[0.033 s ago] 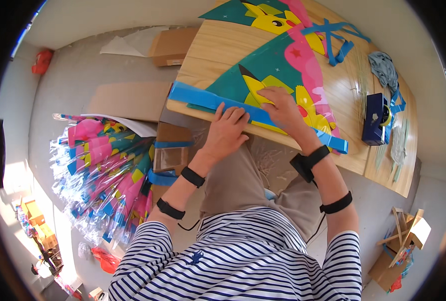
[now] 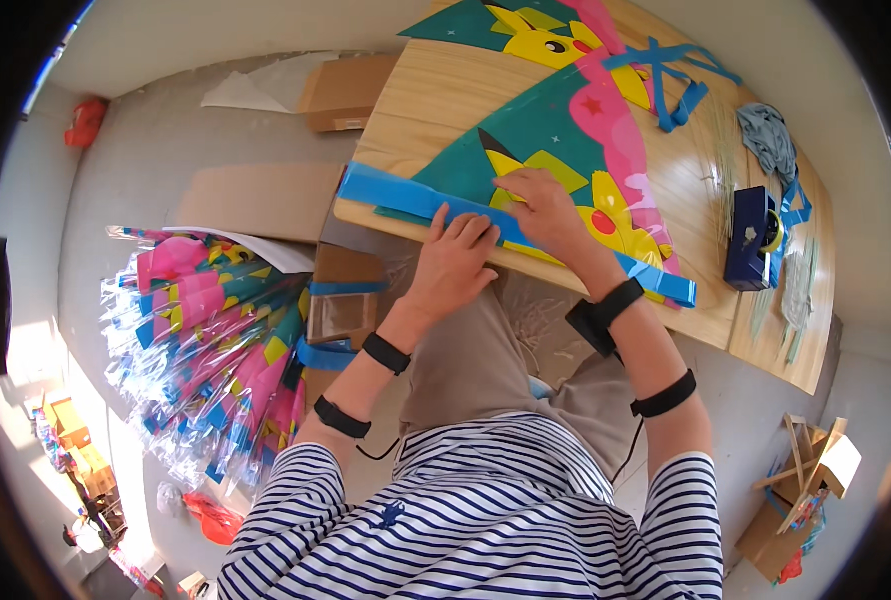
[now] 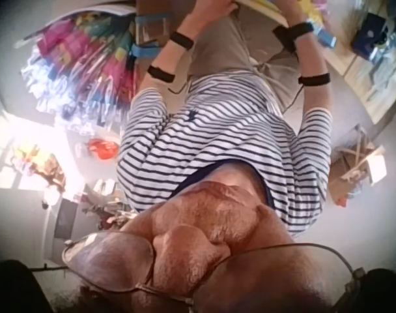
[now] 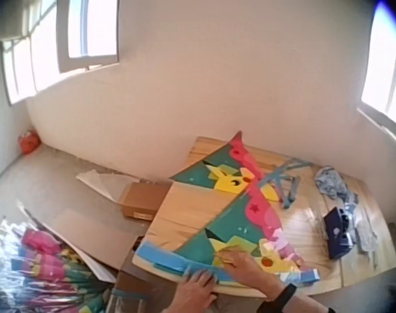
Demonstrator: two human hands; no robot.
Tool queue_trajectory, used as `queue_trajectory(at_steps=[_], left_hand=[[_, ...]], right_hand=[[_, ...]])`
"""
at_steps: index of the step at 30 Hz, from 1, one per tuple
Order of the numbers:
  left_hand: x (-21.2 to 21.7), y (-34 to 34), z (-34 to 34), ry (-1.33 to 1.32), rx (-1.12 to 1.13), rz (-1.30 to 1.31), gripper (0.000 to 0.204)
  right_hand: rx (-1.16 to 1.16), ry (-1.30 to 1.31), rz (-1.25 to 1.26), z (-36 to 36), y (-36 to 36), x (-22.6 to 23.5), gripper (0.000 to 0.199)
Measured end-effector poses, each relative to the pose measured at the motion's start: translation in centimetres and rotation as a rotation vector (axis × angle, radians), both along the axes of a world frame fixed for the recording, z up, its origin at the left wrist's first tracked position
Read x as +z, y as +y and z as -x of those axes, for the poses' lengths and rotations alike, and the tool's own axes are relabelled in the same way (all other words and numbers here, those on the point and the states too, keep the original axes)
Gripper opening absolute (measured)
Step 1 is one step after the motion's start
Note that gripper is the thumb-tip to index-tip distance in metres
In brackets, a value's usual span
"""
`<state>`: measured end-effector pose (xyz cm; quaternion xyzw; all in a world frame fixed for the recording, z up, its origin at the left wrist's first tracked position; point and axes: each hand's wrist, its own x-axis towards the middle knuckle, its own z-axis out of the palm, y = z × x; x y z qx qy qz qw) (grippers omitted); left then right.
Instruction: The recorder is assembling a colorful paper kite by applying adhesive tape to join different sections of the frame.
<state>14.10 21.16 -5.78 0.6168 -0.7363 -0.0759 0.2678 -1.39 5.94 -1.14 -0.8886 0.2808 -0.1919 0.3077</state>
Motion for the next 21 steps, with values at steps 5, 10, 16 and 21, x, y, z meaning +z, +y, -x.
queue_trajectory(at_steps=[5,10,16,21], left_hand=[[0.2,0.0,0.0,-0.021,0.007,-0.060,0.064],[0.3,0.2,0.1,-0.015,0.014,-0.041,0.061],[0.3,0.1,-0.1,0.017,0.012,-0.014,0.055],[0.7,-0.2,-0.4,0.113,-0.003,0.042,0.053]], right_hand=[[0.066,0.002,-0.020,-6.2,0.0,-3.8,0.029],[0.070,-0.026,-0.029,-8.2,0.1,-4.2,0.023],[0.078,0.112,-0.108,-8.7,0.4,-3.6,0.019],[0.023,0.044,-0.103,-9.7,0.8,-4.1,0.018]])
